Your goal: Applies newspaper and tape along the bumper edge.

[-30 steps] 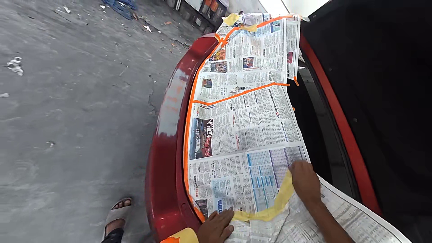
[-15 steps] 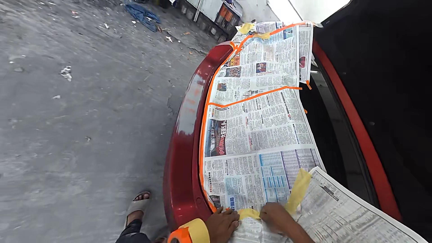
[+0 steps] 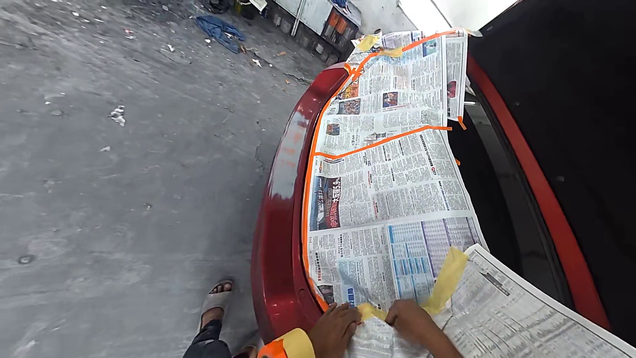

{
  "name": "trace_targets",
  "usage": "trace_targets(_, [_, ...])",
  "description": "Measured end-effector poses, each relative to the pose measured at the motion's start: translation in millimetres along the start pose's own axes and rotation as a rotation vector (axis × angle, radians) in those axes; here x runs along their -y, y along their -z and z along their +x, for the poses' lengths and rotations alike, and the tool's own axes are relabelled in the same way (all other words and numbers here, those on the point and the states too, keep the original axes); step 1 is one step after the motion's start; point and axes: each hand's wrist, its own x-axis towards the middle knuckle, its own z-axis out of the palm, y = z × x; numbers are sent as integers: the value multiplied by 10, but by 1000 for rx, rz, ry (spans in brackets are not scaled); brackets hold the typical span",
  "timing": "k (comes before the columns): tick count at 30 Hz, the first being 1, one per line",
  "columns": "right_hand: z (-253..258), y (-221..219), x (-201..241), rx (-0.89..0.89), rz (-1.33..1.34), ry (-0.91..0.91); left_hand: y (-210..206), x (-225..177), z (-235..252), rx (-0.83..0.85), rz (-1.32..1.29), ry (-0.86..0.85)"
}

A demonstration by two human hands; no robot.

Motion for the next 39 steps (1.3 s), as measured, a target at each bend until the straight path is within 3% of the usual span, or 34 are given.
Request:
trace_targets(2, [-23,5,89,17,-25,-47,37,-6,-45,-105,-32,79])
trace_targets(5, [-17,10,287,-157,17,-73,207,3,-72,-259,-147,246])
trace_targets(8, [223,-190,459,-249,0,6,394,36,-50,-266,-194,318])
trace_targets(12, [362,-291,687,-339,-50,16,587,84,-40,-264,-230,279])
trace_targets(14, [174,-258,891,-499,246,176,694,113,-16,-296,-282,278])
trace_targets(16, [-71,-296,1137,-451,755,394,792,83,52,-341,-401,297])
trace_targets(18, [-198,-429,1356,-367,1048,541,864,29,148,-403,-604,353])
trace_targets(21, [-236,-514,1491,-464,1191,637,1026,-135,238,-430,-760,412])
trace_targets(25, [-284,-465,1422,-470,1337,730,1151,-363,300,-325,-1032,551])
trace_targets(28, [-244,-498,1403,-544,1329,848,1203,-435,353,-253,-1090,605])
trace_targets(31, [-238,-540,1359,-630,1278,902,1129,-523,396,-232,-1063,596])
trace_targets(32, [-274,-535,1324,-661,1281,870,1066,-526,339,-188,-1085,532])
trace_targets(34, [-326,-490,1204,-759,1328,763,972,-470,24,-49,-1228,240])
trace_targets(36, [-347,-455,1070,-835,1356,715,1011,-618,-203,-31,-1298,230])
trace_targets(39, [-413,-464,1046,-910,1280,766,1134,-796,-401,-97,-1099,203])
